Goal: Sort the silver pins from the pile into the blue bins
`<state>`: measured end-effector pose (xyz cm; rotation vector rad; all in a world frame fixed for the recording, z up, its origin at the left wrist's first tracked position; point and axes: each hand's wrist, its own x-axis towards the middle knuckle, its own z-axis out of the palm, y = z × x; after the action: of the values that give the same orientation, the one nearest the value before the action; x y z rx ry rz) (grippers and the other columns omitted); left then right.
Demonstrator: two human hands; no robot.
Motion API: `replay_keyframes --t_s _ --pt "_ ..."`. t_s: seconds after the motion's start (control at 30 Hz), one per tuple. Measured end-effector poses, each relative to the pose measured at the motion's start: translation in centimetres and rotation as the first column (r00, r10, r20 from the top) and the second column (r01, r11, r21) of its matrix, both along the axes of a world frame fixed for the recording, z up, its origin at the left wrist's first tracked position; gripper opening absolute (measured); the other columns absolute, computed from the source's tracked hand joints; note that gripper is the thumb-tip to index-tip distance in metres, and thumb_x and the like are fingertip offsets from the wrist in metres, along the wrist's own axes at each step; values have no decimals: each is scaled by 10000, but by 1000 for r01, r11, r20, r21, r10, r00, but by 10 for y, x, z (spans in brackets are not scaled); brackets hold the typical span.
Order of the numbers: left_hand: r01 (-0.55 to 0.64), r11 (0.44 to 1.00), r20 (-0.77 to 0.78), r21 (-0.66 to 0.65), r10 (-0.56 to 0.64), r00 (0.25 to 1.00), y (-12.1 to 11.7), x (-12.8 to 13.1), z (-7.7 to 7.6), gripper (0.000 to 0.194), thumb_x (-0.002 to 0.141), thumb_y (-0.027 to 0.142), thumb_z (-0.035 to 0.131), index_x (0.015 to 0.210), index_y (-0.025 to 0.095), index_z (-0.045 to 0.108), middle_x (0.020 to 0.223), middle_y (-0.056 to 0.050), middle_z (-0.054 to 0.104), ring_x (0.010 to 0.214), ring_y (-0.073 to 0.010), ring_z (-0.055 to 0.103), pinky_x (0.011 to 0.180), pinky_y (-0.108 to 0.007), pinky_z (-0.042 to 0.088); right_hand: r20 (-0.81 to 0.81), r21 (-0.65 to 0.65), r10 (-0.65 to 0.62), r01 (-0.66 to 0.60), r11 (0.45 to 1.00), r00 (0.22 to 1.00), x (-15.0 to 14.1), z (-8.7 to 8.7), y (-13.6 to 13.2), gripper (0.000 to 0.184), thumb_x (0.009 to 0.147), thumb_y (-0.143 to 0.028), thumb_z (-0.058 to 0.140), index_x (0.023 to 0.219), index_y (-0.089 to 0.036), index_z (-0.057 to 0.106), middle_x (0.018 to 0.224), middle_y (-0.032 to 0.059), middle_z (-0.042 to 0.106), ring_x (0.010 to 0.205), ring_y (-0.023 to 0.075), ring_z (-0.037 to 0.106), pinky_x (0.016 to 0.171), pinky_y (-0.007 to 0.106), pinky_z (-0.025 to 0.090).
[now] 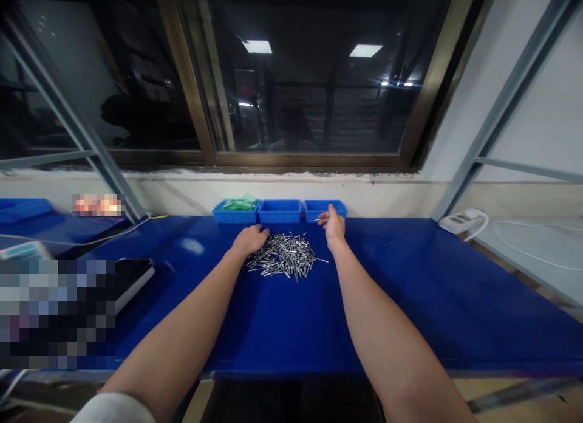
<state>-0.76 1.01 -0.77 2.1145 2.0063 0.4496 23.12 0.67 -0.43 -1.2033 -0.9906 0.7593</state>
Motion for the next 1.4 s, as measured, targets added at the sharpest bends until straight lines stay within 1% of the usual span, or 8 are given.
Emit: replay_keyframes --t_s 0.1,0.27,0.43,0.6,0.67,0.77,1.13,1.4 --pt "12 1000 -5 5 -12 1000 0 0 0 511 818 488 310 1100 154 576 1135 -167 579 1048 -320 532 837 -395 416 -68 3 0 0 1000 998 -2 1 -1 614 768 -644 291 788 -121 611 611 85 642 436 104 480 366 215 303" --pt "15 1000 -9 2 -15 1000 1 0 1 513 817 494 310 1101 156 572 1121 -165 588 1044 -316 537 832 -387 418 -58 74 194 -190 979 979 -2 0 -1 626 813 -608 208 1212 -197 461 1099 86 616 709 135 566 434 203 385" --pt "41 999 -17 7 -41 999 1 0 -2 558 818 519 297 1162 146 530 1179 -169 553 1093 -315 504 889 -400 380 243 29 26 -34 999 970 -3 -10 1 566 814 -558 302 1148 -166 537 1010 91 645 799 164 574 592 240 448" --pt "159 986 -31 41 -158 987 0 4 -8 637 831 552 244 1268 125 426 1344 -153 390 1256 -286 324 1000 -406 265 780 -77 85 -39 996 620 -11 -23 0 274 703 -271 567 943 -194 673 843 54 656 812 181 576 804 293 406" --pt "211 977 -35 33 -210 977 0 5 -10 664 837 565 211 1304 123 378 1394 -145 305 1294 -277 249 1024 -423 217 867 -102 133 -91 991 480 -13 -27 1 256 719 -215 538 927 -220 687 896 56 641 878 185 560 854 296 377" --pt "254 967 -52 3 -253 966 1 6 -13 685 833 593 171 1311 145 372 1410 -133 275 1308 -280 209 1032 -471 171 904 -129 168 -123 984 394 -12 -28 2 257 753 -193 496 905 -234 699 966 62 621 930 187 543 883 291 358" --pt "273 962 -91 -14 -273 958 -5 9 -7 631 846 584 161 1222 195 485 1370 -111 365 1278 -282 275 1017 -466 201 872 -165 224 -169 972 436 -8 -23 -3 166 712 -224 577 836 -195 684 906 55 629 824 168 558 782 267 402" --pt "333 885 -1 325 -352 936 -18 19 6 422 845 429 399 1141 167 546 1141 -86 574 1049 -199 517 910 -276 371 784 -57 195 -244 968 590 -21 -11 -13 189 798 -261 478 809 -184 651 764 38 666 722 165 583 683 263 408"
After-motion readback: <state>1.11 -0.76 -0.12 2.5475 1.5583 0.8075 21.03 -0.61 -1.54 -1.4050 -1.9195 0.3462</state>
